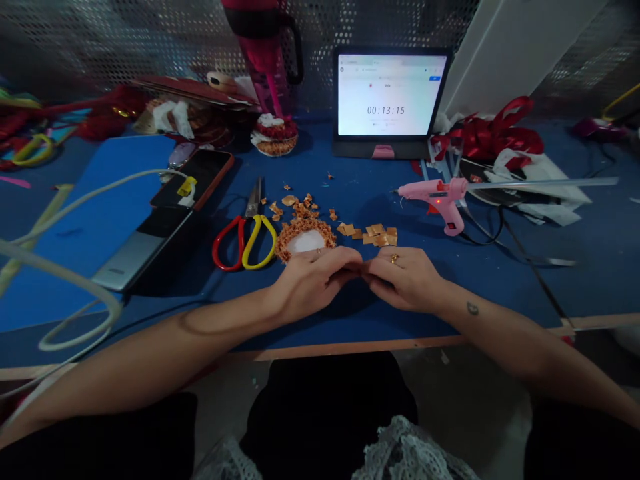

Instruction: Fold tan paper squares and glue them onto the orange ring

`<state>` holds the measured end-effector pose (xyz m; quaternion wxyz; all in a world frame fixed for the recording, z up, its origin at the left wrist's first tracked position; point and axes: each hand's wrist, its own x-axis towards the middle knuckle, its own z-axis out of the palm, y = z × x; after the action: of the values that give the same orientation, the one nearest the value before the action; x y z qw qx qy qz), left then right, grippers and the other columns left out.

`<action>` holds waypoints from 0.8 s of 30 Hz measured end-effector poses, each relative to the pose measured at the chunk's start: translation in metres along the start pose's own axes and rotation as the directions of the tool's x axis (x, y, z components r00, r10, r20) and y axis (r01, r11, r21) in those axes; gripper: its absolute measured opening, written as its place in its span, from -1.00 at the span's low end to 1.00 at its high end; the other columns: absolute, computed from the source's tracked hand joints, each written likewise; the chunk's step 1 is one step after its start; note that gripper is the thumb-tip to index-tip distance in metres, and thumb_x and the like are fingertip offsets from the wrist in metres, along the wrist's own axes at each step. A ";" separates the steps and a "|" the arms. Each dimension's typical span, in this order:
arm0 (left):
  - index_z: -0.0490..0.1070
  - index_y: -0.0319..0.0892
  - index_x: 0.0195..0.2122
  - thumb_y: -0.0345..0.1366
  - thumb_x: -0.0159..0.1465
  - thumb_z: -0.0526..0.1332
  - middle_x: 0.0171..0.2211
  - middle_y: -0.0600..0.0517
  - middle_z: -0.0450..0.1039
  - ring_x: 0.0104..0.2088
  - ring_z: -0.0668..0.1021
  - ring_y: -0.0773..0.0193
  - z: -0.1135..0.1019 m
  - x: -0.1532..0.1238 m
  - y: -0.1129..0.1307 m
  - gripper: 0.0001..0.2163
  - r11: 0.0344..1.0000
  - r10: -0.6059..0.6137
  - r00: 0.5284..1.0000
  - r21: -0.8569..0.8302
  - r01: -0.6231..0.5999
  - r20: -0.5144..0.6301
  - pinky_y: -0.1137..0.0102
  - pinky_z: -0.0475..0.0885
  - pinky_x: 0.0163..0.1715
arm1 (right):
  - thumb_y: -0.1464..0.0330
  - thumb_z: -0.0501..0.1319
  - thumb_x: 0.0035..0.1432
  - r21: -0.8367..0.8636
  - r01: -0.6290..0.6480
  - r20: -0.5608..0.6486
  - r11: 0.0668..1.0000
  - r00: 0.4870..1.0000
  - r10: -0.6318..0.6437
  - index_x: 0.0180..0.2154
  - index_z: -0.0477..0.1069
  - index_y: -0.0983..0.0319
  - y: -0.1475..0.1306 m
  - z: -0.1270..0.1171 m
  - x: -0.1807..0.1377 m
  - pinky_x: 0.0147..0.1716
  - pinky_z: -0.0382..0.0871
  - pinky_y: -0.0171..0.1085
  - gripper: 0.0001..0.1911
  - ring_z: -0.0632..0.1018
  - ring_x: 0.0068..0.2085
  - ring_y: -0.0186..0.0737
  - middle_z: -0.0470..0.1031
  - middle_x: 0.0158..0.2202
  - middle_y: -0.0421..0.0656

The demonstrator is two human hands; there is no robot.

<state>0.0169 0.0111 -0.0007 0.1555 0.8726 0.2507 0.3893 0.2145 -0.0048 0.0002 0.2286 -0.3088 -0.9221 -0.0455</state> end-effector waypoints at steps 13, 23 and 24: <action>0.28 -0.20 -0.21 -0.53 0.07 0.13 -0.36 0.09 0.47 -0.40 0.54 0.44 -0.004 -0.001 0.009 -0.76 0.997 -0.056 0.997 -0.050 0.059 0.051 0.58 0.45 -0.37 | 0.44 0.00 0.09 0.079 -0.010 -0.014 0.997 1.000 0.011 -0.42 0.29 0.25 -0.003 0.002 0.001 -0.46 0.20 -0.37 -0.88 0.34 -0.46 -0.36 0.36 -0.53 -0.19; 0.30 -0.21 -0.24 -0.55 0.05 0.15 -0.39 0.10 0.47 -0.43 0.52 0.47 -0.001 -0.004 0.010 -0.76 0.999 -0.047 0.999 -0.025 0.046 -0.022 0.63 0.45 -0.39 | 0.49 0.01 0.07 0.096 0.016 -0.064 0.995 0.998 -0.010 -0.40 0.28 0.27 -0.006 0.009 0.001 -0.42 0.28 -0.35 -0.90 0.35 -0.39 -0.31 0.37 -0.48 -0.16; 0.31 -0.21 -0.25 -0.54 0.06 0.15 -0.39 0.10 0.47 -0.44 0.52 0.47 -0.001 -0.003 0.009 -0.78 0.998 -0.059 0.998 -0.036 0.058 -0.028 0.63 0.45 -0.40 | 0.49 0.01 0.08 0.109 0.007 -0.063 0.994 0.998 0.000 -0.39 0.28 0.27 -0.006 0.008 0.002 -0.41 0.28 -0.35 -0.90 0.35 -0.40 -0.32 0.37 -0.49 -0.16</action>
<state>0.0174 0.0022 0.0028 0.1786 0.8562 0.2717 0.4015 0.2067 -0.0066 -0.0060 0.2736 -0.2926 -0.9162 -0.0053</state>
